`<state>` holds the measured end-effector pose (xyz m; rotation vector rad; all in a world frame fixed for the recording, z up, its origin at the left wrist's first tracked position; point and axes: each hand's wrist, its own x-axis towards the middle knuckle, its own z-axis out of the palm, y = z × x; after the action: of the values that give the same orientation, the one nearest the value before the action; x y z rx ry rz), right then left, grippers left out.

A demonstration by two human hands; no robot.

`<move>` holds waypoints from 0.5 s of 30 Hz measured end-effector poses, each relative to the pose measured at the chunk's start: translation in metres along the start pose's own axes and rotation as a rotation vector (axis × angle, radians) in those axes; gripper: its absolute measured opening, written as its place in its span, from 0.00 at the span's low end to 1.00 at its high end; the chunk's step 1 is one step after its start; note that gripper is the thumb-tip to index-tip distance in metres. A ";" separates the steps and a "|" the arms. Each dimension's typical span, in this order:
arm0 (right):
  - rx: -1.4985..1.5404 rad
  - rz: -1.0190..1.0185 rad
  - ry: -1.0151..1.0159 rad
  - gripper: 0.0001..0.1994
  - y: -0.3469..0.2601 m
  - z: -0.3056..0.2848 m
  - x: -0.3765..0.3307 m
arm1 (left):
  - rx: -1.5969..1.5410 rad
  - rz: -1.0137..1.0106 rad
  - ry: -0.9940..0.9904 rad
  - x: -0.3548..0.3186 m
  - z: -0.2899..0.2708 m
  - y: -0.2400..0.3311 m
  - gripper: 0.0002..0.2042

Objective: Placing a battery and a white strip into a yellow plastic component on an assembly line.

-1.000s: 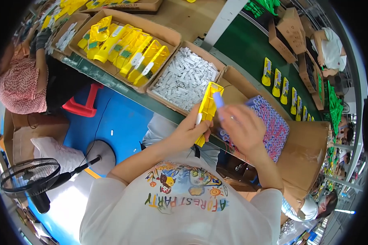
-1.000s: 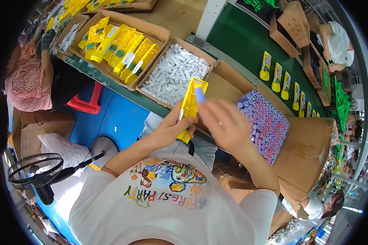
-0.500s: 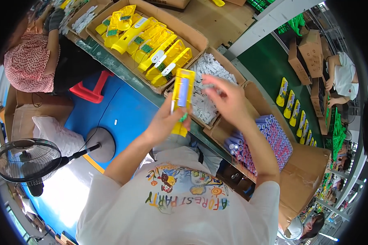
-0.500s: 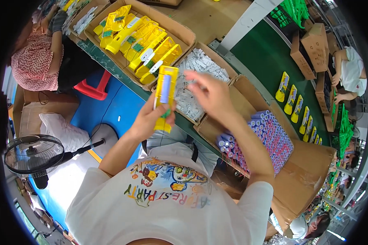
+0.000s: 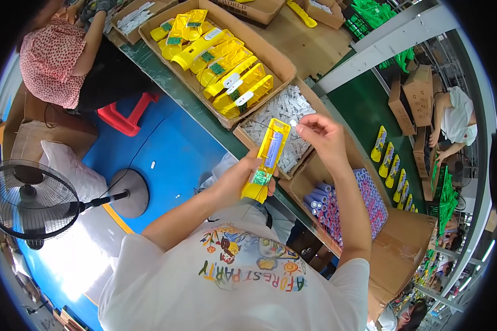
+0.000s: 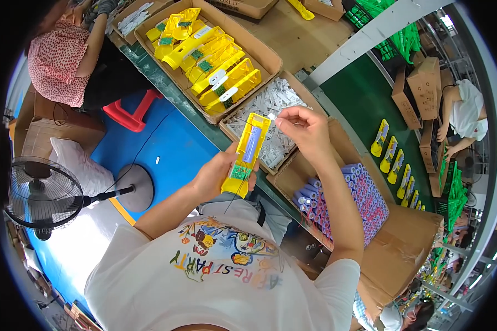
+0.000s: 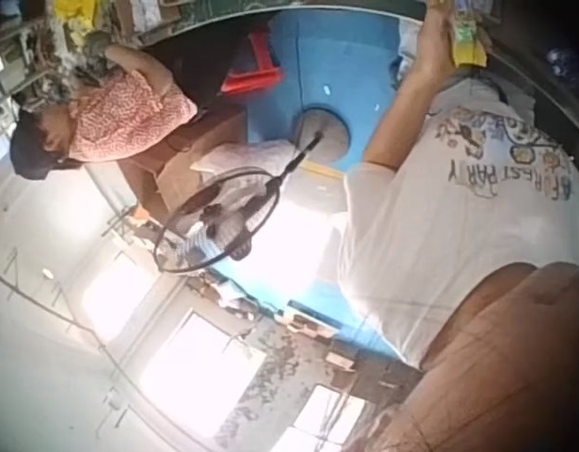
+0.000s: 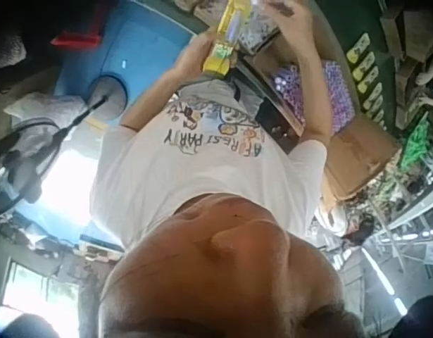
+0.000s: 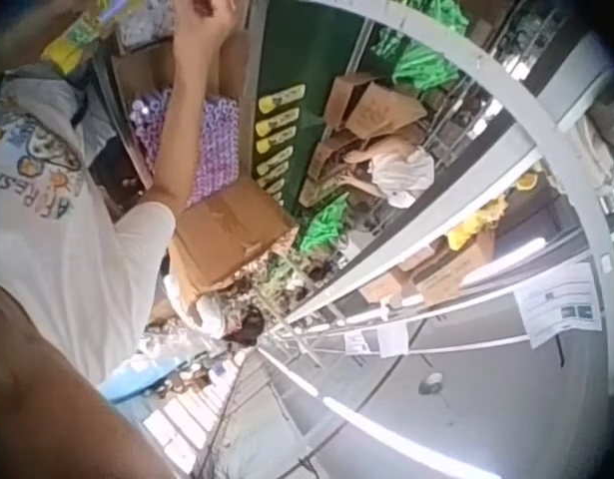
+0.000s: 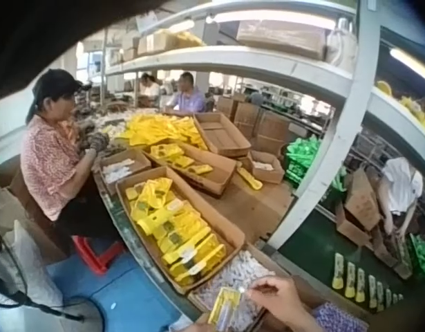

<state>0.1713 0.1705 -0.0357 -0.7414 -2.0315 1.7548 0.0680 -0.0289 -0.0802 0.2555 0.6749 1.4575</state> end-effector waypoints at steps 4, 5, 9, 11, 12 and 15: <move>0.140 0.139 -0.053 0.07 -0.002 -0.001 -0.010 | 0.383 0.123 0.054 0.006 0.006 -0.008 0.18; 0.224 0.158 -0.055 0.09 0.004 -0.001 -0.011 | 0.386 0.121 0.054 0.007 0.006 -0.010 0.18; 0.478 0.138 -0.021 0.15 0.017 0.003 -0.018 | 0.603 0.188 0.048 0.011 0.009 -0.013 0.17; 0.500 0.207 0.022 0.15 0.010 0.008 -0.020 | 0.683 0.195 0.068 0.012 0.011 -0.013 0.17; 0.520 0.276 0.059 0.16 0.005 0.010 -0.021 | 0.633 0.217 0.020 0.011 0.013 -0.013 0.17; 0.594 0.260 -0.008 0.15 -0.007 0.011 -0.019 | 0.563 0.249 -0.056 0.010 0.016 -0.013 0.17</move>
<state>0.1791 0.1494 -0.0297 -0.8157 -1.3315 2.3426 0.0873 -0.0168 -0.0776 0.8375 1.0279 1.4615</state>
